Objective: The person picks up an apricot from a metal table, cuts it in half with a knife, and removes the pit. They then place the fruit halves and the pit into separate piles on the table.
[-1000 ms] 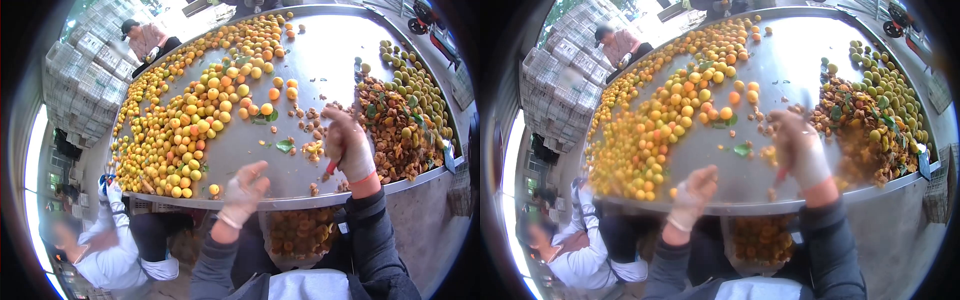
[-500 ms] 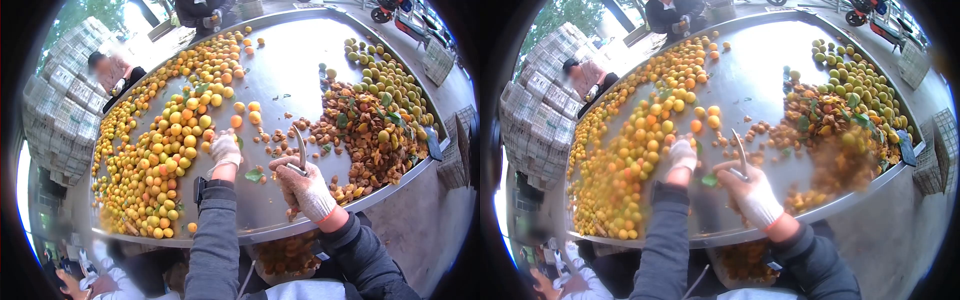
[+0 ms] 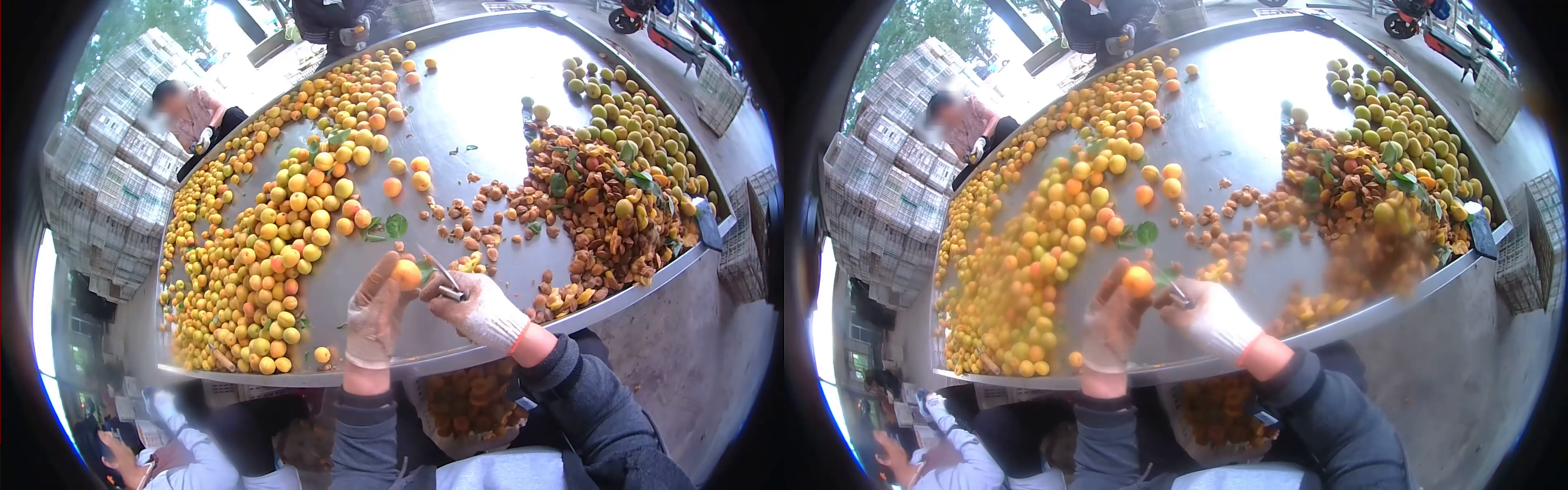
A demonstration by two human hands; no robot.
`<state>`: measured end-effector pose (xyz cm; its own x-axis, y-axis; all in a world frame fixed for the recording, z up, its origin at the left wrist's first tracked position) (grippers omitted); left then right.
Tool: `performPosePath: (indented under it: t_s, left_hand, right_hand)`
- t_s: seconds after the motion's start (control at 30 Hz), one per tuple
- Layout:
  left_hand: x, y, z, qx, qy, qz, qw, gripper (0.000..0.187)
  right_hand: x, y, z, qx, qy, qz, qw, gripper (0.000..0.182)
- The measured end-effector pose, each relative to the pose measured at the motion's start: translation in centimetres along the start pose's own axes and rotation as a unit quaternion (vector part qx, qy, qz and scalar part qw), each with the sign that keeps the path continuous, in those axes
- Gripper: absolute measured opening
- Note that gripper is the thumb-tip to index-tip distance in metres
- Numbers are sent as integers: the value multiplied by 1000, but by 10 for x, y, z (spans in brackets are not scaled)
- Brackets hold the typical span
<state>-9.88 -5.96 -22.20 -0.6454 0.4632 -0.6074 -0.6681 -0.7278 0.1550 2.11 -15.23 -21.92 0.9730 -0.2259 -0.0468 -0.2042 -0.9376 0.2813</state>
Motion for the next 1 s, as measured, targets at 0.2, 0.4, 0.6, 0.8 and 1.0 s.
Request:
performPosePath:
  t_s: [0.2, 0.4, 0.6, 0.8, 1.0]
  left_hand:
    - [2, -4, -8, -71, -22, -60, 995, 62]
    - [-4, 0, 7, -83, -89, 18, 992, 69]
    - [-15, 17, 9, -147, -150, -15, 977, 78]
    - [-22, 22, 14, -194, -159, -22, 968, 74]
    - [-17, 19, -10, -8, -113, -41, 993, 59]
  right_hand:
    - [-13, -2, -2, 76, 117, -10, 990, 18]
    - [-19, -8, -3, 77, 182, -14, 980, 18]
    - [-21, -12, -5, 95, 221, 7, 971, 18]
    - [-18, -10, -9, 124, 198, 15, 972, 18]
    - [-18, -8, -12, 137, 299, 19, 944, 21]
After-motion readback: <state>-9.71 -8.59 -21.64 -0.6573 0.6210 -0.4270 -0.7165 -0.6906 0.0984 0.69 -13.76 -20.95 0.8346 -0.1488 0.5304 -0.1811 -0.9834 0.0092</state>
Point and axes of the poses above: each hand's wrist, its own y-axis away from the middle knuckle, its own x-axis out of the back of the hand, z = x × y, the point moved 7 cm from there along -y, towards the middle knuckle, and after that the axes turned 4 degrees about -z, right-handed, at the moved point
